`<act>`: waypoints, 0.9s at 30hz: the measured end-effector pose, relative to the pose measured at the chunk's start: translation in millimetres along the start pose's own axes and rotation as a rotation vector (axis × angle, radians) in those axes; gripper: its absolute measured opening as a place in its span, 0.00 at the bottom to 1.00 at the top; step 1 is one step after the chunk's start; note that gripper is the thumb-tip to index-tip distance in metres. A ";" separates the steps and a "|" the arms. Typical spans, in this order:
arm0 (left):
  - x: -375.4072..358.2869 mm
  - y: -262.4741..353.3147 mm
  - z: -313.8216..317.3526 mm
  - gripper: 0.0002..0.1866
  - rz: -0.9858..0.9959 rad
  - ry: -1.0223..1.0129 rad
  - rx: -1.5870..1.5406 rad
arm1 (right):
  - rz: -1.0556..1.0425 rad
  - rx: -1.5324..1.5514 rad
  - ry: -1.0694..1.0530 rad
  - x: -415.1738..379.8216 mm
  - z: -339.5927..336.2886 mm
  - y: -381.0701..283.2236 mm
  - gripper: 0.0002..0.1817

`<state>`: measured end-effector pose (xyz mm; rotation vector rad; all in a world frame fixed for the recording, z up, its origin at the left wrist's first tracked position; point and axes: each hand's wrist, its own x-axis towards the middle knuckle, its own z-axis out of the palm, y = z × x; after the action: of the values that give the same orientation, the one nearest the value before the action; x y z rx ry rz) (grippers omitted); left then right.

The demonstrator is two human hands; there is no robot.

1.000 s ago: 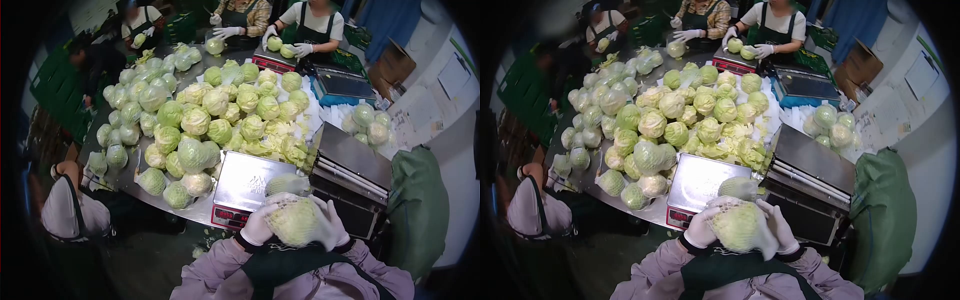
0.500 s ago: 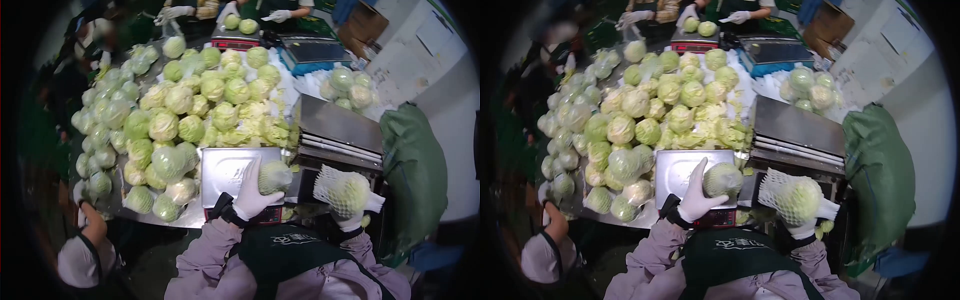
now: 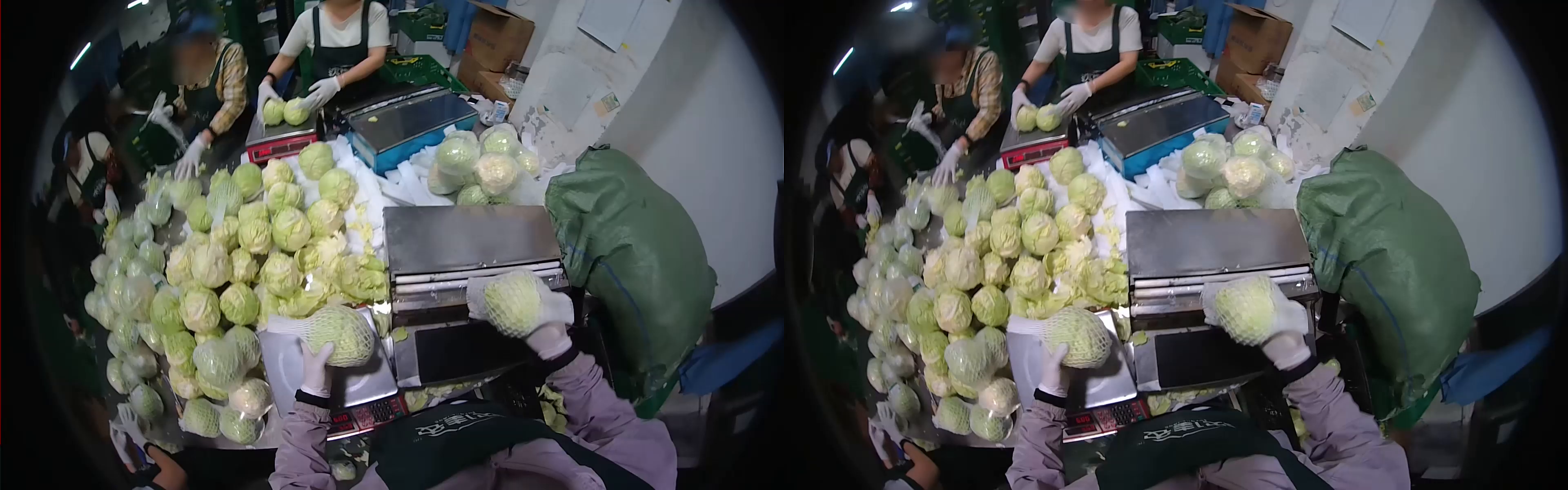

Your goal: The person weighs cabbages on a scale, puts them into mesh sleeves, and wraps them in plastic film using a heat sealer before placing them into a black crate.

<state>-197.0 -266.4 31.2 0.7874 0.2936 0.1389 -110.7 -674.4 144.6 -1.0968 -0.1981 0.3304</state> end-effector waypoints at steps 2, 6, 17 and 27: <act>23.5 6.7 31.3 0.37 0.086 -0.053 0.082 | -0.027 -0.104 0.030 32.4 -15.7 -35.5 0.22; 89.7 28.4 135.8 0.31 0.190 -0.216 0.418 | 0.121 0.096 0.107 100.3 -67.4 -53.5 0.24; 238.6 -88.8 323.1 0.46 0.267 -0.456 0.828 | 0.251 -1.064 -0.006 176.5 -115.8 -17.8 0.48; 251.7 -143.4 311.6 0.49 0.277 -0.668 1.071 | 0.008 -0.835 0.001 173.3 -153.7 -0.6 0.58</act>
<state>141.1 -519.2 84.5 1.8726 -0.4348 -0.0437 100.1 -741.3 75.7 -1.9217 -0.3464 0.2542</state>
